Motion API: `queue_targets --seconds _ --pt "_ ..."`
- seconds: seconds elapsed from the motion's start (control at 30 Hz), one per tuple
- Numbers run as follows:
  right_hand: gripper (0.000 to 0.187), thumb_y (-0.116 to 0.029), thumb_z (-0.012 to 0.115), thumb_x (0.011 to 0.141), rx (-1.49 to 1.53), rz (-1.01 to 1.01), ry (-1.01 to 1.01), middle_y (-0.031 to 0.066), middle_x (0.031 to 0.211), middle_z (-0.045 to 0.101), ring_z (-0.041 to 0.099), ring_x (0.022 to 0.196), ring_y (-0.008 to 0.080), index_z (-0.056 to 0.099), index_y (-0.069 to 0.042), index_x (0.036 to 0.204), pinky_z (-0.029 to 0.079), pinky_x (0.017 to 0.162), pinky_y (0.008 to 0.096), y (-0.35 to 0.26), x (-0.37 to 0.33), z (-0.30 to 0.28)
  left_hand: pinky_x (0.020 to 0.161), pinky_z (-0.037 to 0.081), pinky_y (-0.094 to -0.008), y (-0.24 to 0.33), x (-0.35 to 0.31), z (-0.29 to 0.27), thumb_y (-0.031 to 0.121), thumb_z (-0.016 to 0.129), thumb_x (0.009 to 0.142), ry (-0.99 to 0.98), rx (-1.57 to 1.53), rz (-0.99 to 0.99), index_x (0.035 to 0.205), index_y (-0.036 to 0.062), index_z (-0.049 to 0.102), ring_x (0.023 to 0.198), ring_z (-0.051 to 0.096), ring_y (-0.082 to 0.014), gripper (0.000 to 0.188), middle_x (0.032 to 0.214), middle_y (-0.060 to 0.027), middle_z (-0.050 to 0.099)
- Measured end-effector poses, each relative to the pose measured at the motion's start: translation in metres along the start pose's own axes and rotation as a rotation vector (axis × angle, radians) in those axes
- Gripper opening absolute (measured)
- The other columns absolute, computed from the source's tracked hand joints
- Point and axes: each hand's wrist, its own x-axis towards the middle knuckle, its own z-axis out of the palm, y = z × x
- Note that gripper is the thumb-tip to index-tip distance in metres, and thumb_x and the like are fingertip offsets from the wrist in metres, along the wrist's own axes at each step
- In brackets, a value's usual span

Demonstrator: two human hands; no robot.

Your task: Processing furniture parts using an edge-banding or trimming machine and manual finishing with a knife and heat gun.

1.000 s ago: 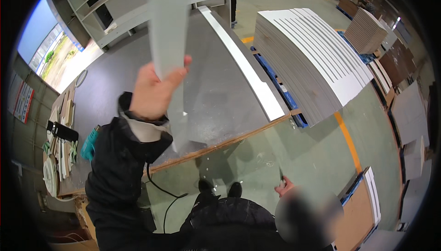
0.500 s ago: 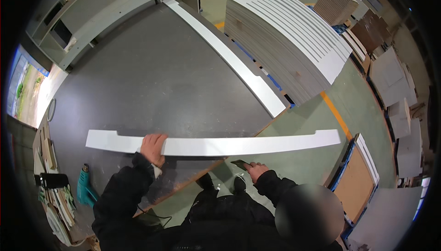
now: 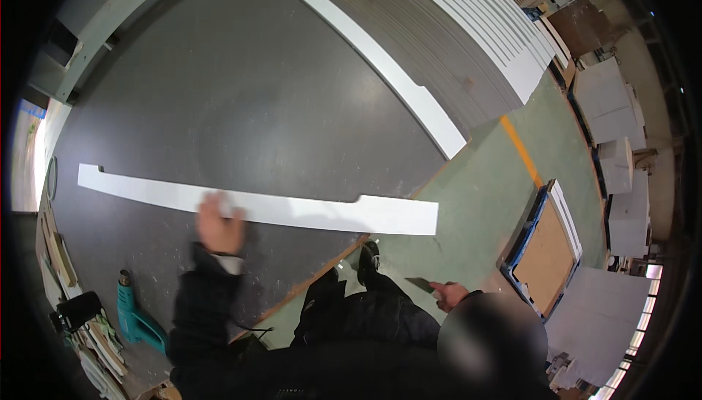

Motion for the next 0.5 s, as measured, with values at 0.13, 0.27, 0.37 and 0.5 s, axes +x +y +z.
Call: queue_targets --seconds 0.13,0.27,0.37,0.5 --pt "0.052 -0.032 0.072 0.078 0.144 0.149 0.254 0.0179 0.083 0.067 0.066 0.072 0.0372 0.061 -0.011 0.125 0.053 0.067 0.0426 0.059 -0.006 -0.012 0.103 0.028 -0.0682 0.144 -0.001 -0.007 0.048 0.073 0.079 -0.331 -0.009 -0.276 0.135 0.0156 0.051 0.136 0.026 -0.0533 0.069 0.149 -0.0223 0.035" --pt "0.046 -0.026 0.072 0.083 0.285 -0.028 0.654 0.0132 0.076 0.063 0.063 0.062 0.0280 0.063 -0.009 0.124 0.049 0.057 0.0355 0.038 -0.007 -0.073 0.099 0.026 -0.0743 0.141 -0.020 -0.001 0.055 0.077 0.072 -0.305 0.135 -0.241 0.132 0.0201 0.055 0.139 0.019 -0.0549 0.073 0.152 -0.0200 0.030" --pt "0.044 -0.019 0.074 0.083 0.229 -0.290 0.630 0.0099 0.077 0.060 0.061 0.061 0.0247 0.063 -0.011 0.125 0.050 0.055 0.0339 -0.002 -0.010 -0.093 0.105 0.026 -0.0686 0.127 -0.041 -0.025 0.050 0.082 0.067 -0.403 0.126 -0.310 0.133 0.0177 0.055 0.138 0.020 -0.0548 0.078 0.152 -0.0234 0.029" --pt "0.048 -0.019 0.077 0.080 0.098 -0.550 0.578 0.0079 0.081 0.060 0.062 0.063 0.0221 0.063 -0.013 0.125 0.052 0.056 0.0332 -0.017 0.011 -0.073 0.113 0.026 -0.0514 0.129 -0.068 -0.019 0.043 0.082 0.071 -0.173 0.103 -0.355 0.141 0.0093 0.047 0.137 0.025 -0.0534 0.085 0.151 -0.0325 0.024"
